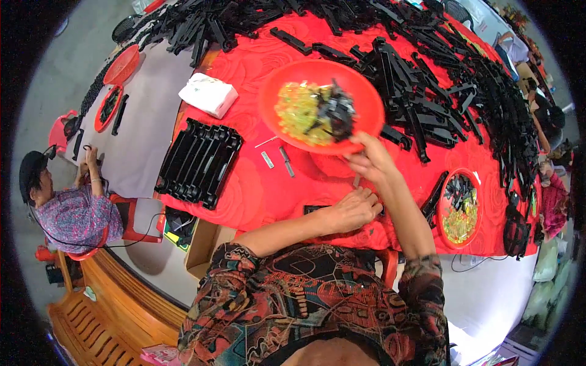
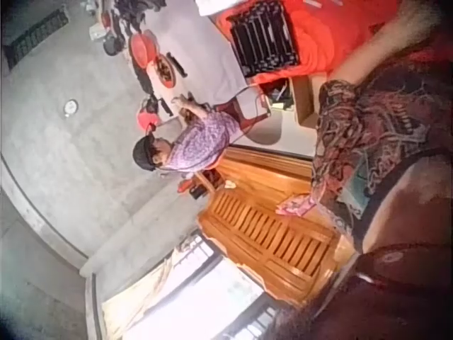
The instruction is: Assemble mechanical components for toy or model items at a workstation.
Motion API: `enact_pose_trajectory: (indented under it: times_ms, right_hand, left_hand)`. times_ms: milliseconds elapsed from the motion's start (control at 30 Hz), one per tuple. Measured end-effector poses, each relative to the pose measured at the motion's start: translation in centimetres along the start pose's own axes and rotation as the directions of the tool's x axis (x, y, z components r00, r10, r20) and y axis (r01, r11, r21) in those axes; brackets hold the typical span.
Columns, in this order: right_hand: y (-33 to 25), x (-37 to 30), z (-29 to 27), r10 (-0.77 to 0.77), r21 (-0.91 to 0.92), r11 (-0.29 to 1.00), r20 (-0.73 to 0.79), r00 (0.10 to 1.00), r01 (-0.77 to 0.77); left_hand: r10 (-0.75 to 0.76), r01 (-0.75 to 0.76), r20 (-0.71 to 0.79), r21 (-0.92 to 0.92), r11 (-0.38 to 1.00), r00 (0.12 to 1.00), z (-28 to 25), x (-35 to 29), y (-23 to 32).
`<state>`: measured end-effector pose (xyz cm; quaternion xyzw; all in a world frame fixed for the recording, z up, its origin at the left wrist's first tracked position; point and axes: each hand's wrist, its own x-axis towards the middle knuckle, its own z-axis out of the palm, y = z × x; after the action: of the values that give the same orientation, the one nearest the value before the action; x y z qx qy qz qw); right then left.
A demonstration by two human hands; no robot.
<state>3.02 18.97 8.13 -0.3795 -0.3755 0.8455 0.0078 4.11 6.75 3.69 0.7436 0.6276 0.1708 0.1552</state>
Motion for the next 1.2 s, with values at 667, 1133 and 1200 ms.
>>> enact_pose_trajectory:
  times_ms: [667, 1133, 1200]
  right_hand:
    - [0.8, 7.3, -1.9, 0.067, -0.207, 0.978, 0.253, 0.965, -0.014]
    - [5.7, -6.2, -9.3, -0.581, -0.743, 0.412, 0.232, 0.78, 0.527]
    - [6.1, -6.5, -9.6, -0.55, -0.734, 0.44, 0.235, 0.801, 0.517]
  left_hand:
    - [-0.067, 0.113, -0.418, 0.086, 0.99, 0.906, 0.4, -3.1, -4.2]
    - [-0.255, 0.118, -0.405, -0.333, 0.935, 0.878, -0.5, -1.3, -3.4]
    - [-0.226, 0.071, -0.428, -0.348, 0.935, 0.875, 0.0, -0.6, -3.0]
